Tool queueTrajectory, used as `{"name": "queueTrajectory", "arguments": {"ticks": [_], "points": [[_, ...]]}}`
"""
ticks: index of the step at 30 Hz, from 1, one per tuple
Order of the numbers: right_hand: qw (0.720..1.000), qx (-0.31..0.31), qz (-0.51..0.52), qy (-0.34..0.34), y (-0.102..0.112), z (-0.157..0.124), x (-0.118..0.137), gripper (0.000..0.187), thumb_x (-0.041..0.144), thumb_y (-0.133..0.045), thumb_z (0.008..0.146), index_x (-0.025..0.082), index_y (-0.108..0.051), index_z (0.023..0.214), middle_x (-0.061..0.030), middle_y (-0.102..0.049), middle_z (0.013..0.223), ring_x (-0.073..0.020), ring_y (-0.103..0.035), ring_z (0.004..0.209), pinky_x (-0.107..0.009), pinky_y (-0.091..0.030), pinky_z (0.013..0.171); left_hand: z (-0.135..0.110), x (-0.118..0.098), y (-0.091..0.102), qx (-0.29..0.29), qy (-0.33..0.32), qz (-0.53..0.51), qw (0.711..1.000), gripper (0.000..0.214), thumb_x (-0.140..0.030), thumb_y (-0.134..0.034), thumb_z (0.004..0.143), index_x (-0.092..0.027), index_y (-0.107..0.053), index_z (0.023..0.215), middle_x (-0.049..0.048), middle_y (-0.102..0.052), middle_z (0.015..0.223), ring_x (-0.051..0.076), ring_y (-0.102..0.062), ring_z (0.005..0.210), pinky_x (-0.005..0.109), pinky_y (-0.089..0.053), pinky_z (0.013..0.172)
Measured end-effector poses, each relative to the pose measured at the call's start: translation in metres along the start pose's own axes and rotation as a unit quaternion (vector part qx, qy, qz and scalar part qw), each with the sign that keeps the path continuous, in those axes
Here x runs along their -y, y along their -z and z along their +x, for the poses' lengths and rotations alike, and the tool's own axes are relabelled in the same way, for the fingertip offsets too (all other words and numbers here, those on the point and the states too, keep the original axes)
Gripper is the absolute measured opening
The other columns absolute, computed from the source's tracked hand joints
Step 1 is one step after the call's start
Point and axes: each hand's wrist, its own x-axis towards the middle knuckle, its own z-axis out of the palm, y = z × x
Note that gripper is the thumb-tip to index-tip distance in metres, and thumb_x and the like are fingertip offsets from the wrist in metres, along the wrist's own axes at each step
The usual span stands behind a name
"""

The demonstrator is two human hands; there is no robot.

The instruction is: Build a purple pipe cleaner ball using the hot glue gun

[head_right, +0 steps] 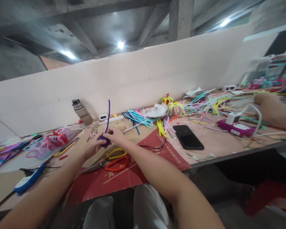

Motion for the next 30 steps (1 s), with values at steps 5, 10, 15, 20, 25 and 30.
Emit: {"name": "queueTrajectory", "arguments": {"ticks": [5,10,15,20,25,30], "points": [[1.0,0.008,0.012,-0.014,0.005,0.0,0.01,0.016,0.024,-0.062,0.077,0.019,-0.048,0.069,0.0066,-0.052,0.059,-0.0087,-0.048,0.049,-0.022,-0.039,0.047,0.006,-0.002,-0.001,-0.004,0.007,-0.006,1.0,0.035,-0.022,-0.068,0.065,-0.016,-0.058,0.098,0.005,-0.064,0.089,0.017,-0.059,0.078,0.025,-0.043,0.062],[0.999,0.025,0.004,-0.027,0.007,0.002,0.01,0.016,0.024,-0.062,0.077,0.019,-0.049,0.069,0.0069,-0.051,0.056,-0.0083,-0.047,0.048,-0.021,-0.038,0.047,0.004,-0.002,-0.004,0.009,-0.001,-0.008,1.0,0.039,-0.026,-0.068,0.068,-0.015,-0.061,0.105,0.0072,-0.067,0.09,0.018,-0.061,0.075,0.026,-0.043,0.06],[0.998,0.019,-0.051,-0.011,0.009,0.004,0.005,0.019,0.028,-0.063,0.077,0.018,-0.049,0.069,0.0065,-0.05,0.06,-0.008,-0.046,0.051,-0.02,-0.036,0.047,0.003,0.007,-0.001,-0.023,0.013,-0.05,0.998,0.046,-0.025,-0.074,0.064,-0.016,-0.065,0.109,0.0075,-0.068,0.1,0.022,-0.063,0.088,0.03,-0.048,0.074],[0.996,0.022,-0.089,-0.002,0.012,0.003,0.002,0.022,0.032,-0.063,0.077,0.018,-0.049,0.068,0.0054,-0.049,0.061,-0.0088,-0.045,0.056,-0.021,-0.036,0.051,0.002,0.014,0.001,-0.04,0.02,-0.07,0.997,0.047,-0.021,-0.077,0.065,-0.018,-0.066,0.11,0.0067,-0.067,0.108,0.024,-0.061,0.099,0.028,-0.052,0.076],[0.992,0.017,-0.121,0.017,0.013,0.0,0.006,0.023,0.034,-0.063,0.077,0.018,-0.051,0.068,0.0051,-0.048,0.062,-0.0085,-0.044,0.057,-0.021,-0.034,0.052,-0.003,0.009,-0.004,-0.017,0.044,-0.107,0.993,0.042,-0.019,-0.075,0.069,-0.017,-0.064,0.11,0.0081,-0.068,0.109,0.024,-0.066,0.093,0.029,-0.057,0.066],[0.993,0.007,-0.115,0.006,0.013,-0.001,0.011,0.024,0.035,-0.063,0.076,0.018,-0.049,0.067,0.0056,-0.048,0.061,-0.0089,-0.042,0.057,-0.022,-0.033,0.052,-0.003,0.007,-0.006,0.022,0.052,-0.136,0.989,0.04,-0.021,-0.072,0.074,-0.016,-0.062,0.112,0.0104,-0.069,0.108,0.025,-0.07,0.088,0.028,-0.058,0.059]]}}
